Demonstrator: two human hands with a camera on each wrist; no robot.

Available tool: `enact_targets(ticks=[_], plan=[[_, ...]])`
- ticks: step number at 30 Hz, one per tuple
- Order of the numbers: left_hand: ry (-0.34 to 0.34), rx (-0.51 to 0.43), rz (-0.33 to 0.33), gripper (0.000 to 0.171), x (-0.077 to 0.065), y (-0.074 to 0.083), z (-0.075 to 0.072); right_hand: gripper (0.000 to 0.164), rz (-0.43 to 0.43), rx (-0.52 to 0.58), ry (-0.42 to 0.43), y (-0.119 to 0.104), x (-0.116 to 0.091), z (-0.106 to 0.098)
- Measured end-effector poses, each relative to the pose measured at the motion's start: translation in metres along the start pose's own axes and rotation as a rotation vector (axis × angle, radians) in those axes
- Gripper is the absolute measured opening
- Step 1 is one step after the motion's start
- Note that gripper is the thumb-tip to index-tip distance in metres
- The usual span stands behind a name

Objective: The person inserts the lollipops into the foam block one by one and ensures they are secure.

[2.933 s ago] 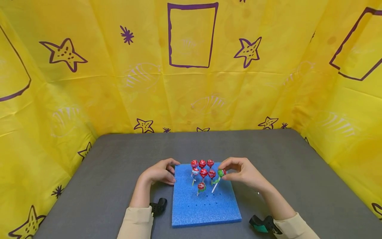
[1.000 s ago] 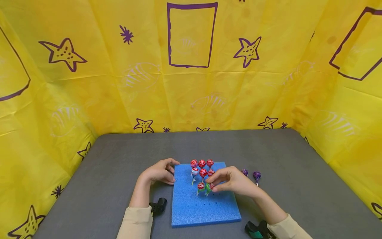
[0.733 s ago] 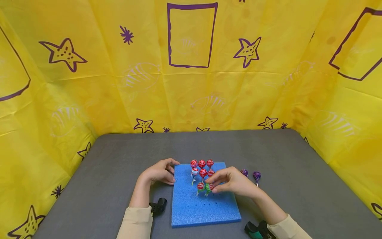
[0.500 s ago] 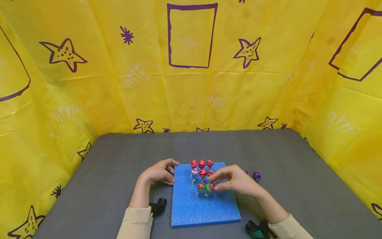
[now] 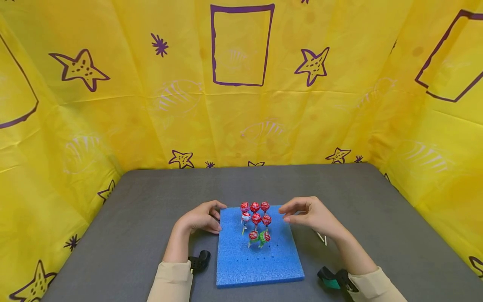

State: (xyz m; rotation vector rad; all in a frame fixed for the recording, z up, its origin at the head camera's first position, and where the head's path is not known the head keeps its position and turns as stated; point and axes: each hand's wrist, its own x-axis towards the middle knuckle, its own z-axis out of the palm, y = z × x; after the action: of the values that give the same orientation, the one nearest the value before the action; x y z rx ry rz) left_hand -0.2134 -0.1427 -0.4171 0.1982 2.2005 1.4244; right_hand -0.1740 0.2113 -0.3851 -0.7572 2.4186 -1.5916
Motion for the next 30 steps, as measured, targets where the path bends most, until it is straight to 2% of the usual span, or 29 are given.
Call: enact_targets(ticks=[5,13,21,26,30], plan=[[0.006,0.003,-0.002,0.062,-0.001,0.001,0.000,0.030,0.089,-0.085,0.061,0.007,-0.006,-0.026],[0.012,0.006,-0.012,0.061,0.000,0.000,0.000,0.043,0.218,-0.164,0.088,0.019,-0.022,-0.068],[0.004,0.002,-0.007,0.062,0.000,0.001,0.000,0.048,0.268,-0.141,-0.081,0.048,-0.035,-0.093],[-0.001,0.003,-0.004,0.062,0.000,0.001,0.000,0.046,0.312,-0.133,-0.115,0.064,-0.038,-0.099],[-0.002,0.001,-0.002,0.062,0.000,0.000,0.000,0.044,0.335,-0.079,-0.146,0.072,-0.040,-0.102]])
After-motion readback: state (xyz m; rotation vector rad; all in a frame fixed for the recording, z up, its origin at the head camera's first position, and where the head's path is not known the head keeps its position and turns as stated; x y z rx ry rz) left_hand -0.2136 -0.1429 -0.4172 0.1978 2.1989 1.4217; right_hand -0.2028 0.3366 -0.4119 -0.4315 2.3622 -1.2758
